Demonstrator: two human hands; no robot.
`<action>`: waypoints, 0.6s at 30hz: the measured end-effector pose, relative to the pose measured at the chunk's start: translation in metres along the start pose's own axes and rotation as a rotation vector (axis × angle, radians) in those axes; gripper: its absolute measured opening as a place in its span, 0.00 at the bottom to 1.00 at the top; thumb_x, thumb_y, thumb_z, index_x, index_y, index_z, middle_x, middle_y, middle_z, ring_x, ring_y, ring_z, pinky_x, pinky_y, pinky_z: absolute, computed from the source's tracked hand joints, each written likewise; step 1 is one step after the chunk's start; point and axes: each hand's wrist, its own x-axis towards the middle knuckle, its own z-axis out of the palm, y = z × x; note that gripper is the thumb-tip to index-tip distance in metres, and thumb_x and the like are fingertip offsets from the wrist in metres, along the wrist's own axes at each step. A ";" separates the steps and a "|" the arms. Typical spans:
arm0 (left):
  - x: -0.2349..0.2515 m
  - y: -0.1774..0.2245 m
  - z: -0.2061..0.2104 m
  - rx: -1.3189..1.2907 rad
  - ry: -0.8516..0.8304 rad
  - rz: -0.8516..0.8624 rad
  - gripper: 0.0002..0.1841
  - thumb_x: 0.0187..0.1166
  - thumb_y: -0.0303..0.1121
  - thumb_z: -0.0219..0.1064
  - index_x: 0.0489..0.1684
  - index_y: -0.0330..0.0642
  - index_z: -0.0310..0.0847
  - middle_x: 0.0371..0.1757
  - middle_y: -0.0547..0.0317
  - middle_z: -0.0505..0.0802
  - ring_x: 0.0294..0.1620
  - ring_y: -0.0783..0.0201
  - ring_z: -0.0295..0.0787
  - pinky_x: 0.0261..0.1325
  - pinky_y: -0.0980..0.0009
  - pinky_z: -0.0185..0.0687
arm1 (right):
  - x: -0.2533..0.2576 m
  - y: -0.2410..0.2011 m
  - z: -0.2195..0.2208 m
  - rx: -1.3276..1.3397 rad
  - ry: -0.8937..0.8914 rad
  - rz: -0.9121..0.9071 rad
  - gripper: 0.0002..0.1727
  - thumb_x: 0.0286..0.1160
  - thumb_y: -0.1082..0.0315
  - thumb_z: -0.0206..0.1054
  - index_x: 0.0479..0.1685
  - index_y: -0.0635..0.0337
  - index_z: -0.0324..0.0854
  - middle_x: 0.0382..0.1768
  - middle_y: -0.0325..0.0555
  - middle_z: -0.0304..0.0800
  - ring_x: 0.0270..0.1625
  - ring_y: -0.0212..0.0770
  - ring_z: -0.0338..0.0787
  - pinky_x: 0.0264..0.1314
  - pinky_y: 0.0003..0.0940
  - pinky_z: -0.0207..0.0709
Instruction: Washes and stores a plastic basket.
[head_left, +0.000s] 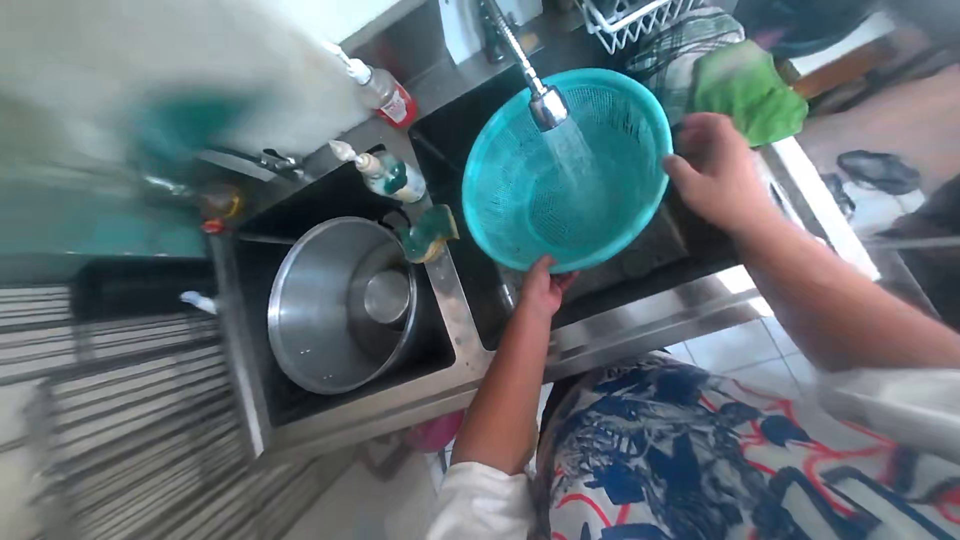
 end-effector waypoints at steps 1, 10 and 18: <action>0.001 0.000 0.000 0.011 -0.002 -0.005 0.17 0.84 0.23 0.54 0.70 0.33 0.67 0.49 0.43 0.83 0.40 0.55 0.87 0.44 0.63 0.89 | 0.015 -0.011 0.008 0.029 -0.112 -0.016 0.24 0.84 0.67 0.63 0.76 0.70 0.72 0.64 0.68 0.85 0.62 0.58 0.89 0.66 0.55 0.83; -0.002 0.004 0.007 0.046 0.018 -0.046 0.17 0.84 0.26 0.57 0.68 0.35 0.68 0.49 0.42 0.85 0.39 0.54 0.89 0.41 0.63 0.90 | 0.152 -0.010 0.122 -0.035 -0.615 0.526 0.20 0.90 0.66 0.57 0.73 0.70 0.73 0.59 0.63 0.84 0.54 0.52 0.88 0.59 0.49 0.82; 0.000 0.010 -0.005 0.028 0.015 -0.108 0.16 0.82 0.25 0.59 0.66 0.35 0.69 0.46 0.44 0.85 0.36 0.57 0.89 0.39 0.65 0.90 | 0.235 -0.065 0.093 -0.078 -0.285 0.136 0.22 0.86 0.68 0.59 0.74 0.71 0.77 0.68 0.69 0.84 0.70 0.64 0.85 0.74 0.65 0.75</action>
